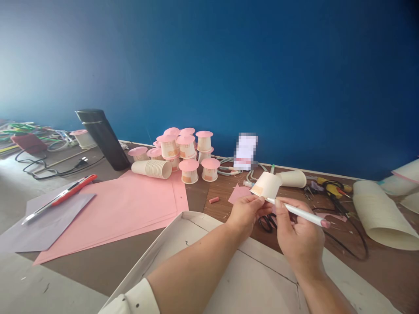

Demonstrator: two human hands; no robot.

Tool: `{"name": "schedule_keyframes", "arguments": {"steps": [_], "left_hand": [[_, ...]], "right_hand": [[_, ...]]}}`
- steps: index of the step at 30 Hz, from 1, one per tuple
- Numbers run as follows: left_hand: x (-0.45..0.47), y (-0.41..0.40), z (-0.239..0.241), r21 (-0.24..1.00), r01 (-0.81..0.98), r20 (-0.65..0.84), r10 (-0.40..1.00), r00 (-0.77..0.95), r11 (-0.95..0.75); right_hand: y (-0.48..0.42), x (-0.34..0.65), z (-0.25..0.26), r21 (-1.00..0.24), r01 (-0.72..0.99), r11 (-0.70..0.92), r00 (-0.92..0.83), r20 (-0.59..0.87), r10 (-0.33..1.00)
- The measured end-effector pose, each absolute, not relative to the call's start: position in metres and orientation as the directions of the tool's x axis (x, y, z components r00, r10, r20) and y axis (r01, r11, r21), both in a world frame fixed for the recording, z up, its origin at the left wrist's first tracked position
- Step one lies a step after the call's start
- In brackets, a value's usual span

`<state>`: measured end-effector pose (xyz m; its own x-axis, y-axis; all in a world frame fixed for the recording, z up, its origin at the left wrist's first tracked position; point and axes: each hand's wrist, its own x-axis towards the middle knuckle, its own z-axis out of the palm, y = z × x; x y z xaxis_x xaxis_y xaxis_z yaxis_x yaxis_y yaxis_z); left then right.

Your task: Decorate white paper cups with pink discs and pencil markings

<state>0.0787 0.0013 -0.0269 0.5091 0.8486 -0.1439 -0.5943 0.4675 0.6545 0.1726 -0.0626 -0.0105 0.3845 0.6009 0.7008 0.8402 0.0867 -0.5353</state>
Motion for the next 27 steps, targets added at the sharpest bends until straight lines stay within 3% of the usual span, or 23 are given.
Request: {"name": "schedule_keyframes", "arguments": {"steps": [12, 20, 27], "left_hand": [[0.08, 0.003, -0.03, 0.689, -0.566, -0.162, 0.857, 0.489, 0.453], [0.074, 0.0, -0.02, 0.625, -0.585, -0.227, 0.837, 0.497, 0.517], [0.075, 0.001, -0.022, 0.638, -0.576, -0.203, 0.833, 0.515, 0.511]], "right_hand": [[-0.063, 0.172, -0.011, -0.571, 0.819, 0.056, 0.42, 0.663, 0.619], [-0.067, 0.173, 0.0, -0.747, 0.66, -0.074, 0.637, 0.505, 0.583], [-0.065, 0.174, -0.006, -0.704, 0.708, -0.053, 0.589, 0.548, 0.594]]}}
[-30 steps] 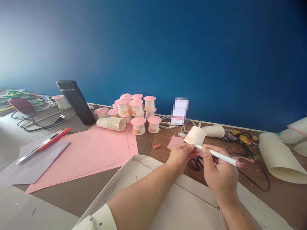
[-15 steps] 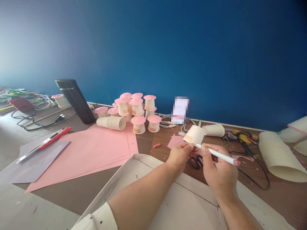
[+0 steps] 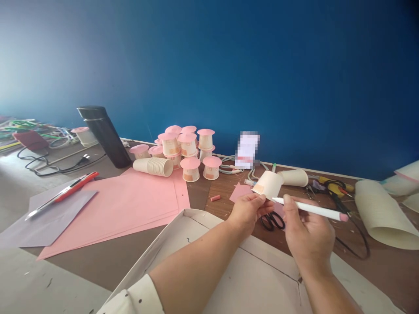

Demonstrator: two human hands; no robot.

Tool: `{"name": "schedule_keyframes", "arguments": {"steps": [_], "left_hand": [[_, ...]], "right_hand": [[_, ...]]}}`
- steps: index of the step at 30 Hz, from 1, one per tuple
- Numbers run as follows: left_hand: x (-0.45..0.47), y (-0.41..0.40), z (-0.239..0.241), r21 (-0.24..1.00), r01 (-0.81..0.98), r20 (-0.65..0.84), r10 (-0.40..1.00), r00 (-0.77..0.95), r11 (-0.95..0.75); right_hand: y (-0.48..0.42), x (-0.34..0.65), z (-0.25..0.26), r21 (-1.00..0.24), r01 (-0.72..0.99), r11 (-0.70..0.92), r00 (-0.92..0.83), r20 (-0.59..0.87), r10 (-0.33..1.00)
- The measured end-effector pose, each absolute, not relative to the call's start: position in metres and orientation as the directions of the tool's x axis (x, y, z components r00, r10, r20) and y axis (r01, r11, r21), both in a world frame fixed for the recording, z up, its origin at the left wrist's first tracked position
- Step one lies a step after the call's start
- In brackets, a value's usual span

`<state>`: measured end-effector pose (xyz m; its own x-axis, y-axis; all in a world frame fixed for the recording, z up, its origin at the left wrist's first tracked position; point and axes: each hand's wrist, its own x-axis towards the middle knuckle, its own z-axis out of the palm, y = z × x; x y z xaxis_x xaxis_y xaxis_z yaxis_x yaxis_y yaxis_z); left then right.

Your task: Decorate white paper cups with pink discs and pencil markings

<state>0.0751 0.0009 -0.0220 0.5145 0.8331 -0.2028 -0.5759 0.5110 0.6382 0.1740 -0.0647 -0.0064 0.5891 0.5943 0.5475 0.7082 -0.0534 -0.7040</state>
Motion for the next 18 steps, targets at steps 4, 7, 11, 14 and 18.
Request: {"name": "schedule_keyframes", "arguments": {"steps": [4, 7, 11, 14, 18], "left_hand": [[0.0752, 0.0009, -0.0207, 0.639, -0.568, -0.211, 0.828, 0.519, 0.519], [0.0753, 0.0008, -0.0204, 0.642, -0.563, -0.218, 0.827, 0.518, 0.521], [0.0755, 0.0008, -0.0221, 0.643, -0.575, -0.194, 0.834, 0.517, 0.506], [0.0755, 0.001, -0.0226, 0.639, -0.578, -0.198, 0.834, 0.515, 0.508], [0.0753, 0.001, -0.0209, 0.634, -0.574, -0.216, 0.832, 0.511, 0.518]], "right_hand": [[-0.065, 0.1726, -0.0085, -0.668, 0.744, -0.033, 0.553, 0.587, 0.591], [-0.0647, 0.1717, -0.0085, -0.643, 0.765, -0.025, 0.525, 0.601, 0.602], [-0.0638, 0.1721, -0.0085, -0.622, 0.783, -0.012, 0.506, 0.625, 0.595], [-0.0637, 0.1733, -0.0092, -0.613, 0.79, -0.008, 0.496, 0.632, 0.595], [-0.0637, 0.174, -0.0106, -0.6, 0.8, 0.009, 0.472, 0.639, 0.608]]}}
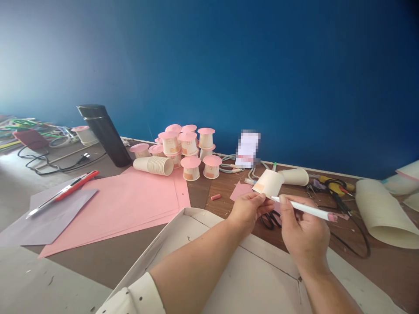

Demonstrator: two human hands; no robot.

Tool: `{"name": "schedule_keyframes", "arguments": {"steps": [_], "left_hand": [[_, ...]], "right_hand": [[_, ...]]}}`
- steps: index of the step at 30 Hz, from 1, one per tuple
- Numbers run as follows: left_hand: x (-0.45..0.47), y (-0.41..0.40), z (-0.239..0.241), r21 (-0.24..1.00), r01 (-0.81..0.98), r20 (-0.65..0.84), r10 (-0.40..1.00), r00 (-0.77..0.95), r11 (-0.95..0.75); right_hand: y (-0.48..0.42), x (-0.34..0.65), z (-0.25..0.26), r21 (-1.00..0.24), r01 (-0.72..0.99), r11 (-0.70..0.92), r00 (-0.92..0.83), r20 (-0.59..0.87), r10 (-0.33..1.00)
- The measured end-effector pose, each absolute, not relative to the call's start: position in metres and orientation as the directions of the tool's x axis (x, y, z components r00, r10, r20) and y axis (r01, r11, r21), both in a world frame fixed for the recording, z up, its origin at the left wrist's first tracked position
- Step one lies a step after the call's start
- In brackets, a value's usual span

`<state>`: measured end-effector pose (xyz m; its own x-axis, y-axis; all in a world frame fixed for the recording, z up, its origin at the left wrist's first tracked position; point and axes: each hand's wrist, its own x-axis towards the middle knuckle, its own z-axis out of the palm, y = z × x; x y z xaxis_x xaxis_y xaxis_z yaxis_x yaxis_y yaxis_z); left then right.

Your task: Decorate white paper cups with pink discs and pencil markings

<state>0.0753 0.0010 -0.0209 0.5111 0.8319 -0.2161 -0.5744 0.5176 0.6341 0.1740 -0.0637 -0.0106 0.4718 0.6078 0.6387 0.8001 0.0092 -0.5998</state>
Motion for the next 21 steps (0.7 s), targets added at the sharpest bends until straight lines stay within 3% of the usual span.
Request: {"name": "schedule_keyframes", "arguments": {"steps": [21], "left_hand": [[0.0721, 0.0004, -0.0129, 0.583, -0.581, -0.308, 0.816, 0.489, 0.568]], "right_hand": [[-0.0635, 0.1725, -0.0107, -0.582, 0.813, 0.039, 0.454, 0.673, 0.584]]}}
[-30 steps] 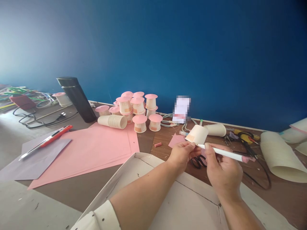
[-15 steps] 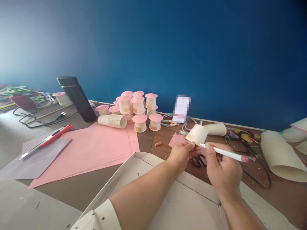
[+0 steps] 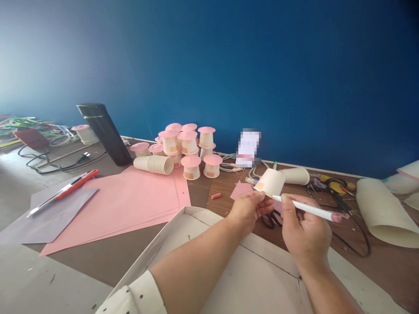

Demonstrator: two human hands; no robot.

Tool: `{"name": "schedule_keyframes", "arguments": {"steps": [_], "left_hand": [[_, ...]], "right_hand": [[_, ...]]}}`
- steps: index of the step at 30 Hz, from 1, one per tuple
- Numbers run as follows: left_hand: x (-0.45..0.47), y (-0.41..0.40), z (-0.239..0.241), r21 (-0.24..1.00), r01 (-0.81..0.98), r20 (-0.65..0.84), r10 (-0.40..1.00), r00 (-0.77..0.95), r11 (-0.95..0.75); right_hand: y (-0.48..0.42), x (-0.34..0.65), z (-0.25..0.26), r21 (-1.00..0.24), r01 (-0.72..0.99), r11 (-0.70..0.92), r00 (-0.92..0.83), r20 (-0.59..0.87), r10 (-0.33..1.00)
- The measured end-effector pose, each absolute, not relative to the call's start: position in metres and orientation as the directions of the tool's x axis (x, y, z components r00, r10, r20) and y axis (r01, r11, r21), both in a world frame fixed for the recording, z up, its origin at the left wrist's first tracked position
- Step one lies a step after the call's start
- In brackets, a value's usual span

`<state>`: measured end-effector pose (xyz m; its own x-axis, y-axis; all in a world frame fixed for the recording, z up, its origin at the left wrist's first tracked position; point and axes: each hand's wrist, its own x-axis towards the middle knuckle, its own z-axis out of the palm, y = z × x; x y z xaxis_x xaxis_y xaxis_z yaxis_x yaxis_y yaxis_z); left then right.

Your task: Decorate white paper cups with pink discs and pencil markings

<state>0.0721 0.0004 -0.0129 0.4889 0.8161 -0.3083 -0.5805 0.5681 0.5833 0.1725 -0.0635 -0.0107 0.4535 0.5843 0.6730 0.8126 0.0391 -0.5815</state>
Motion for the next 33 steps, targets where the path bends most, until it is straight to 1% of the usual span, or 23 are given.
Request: {"name": "schedule_keyframes", "arguments": {"steps": [5, 16, 24, 28, 33], "left_hand": [[0.0719, 0.0021, -0.0142, 0.559, -0.587, -0.334, 0.807, 0.487, 0.585], [0.0714, 0.0005, -0.0107, 0.604, -0.549, -0.319, 0.807, 0.498, 0.578], [0.0713, -0.0004, -0.0094, 0.582, -0.561, -0.335, 0.803, 0.494, 0.588], [0.0716, -0.0006, -0.0094, 0.577, -0.574, -0.32, 0.807, 0.496, 0.581], [0.0715, 0.0001, -0.0099, 0.575, -0.565, -0.343, 0.801, 0.49, 0.592]], "right_hand": [[-0.0655, 0.1727, -0.0098, -0.588, 0.808, 0.044, 0.47, 0.687, 0.554], [-0.0636, 0.1715, -0.0118, -0.576, 0.817, 0.013, 0.461, 0.668, 0.585], [-0.0638, 0.1741, -0.0116, -0.594, 0.804, -0.018, 0.487, 0.641, 0.593], [-0.0634, 0.1737, -0.0114, -0.596, 0.803, -0.012, 0.491, 0.65, 0.58], [-0.0636, 0.1734, -0.0112, -0.599, 0.801, -0.007, 0.481, 0.637, 0.602]]}}
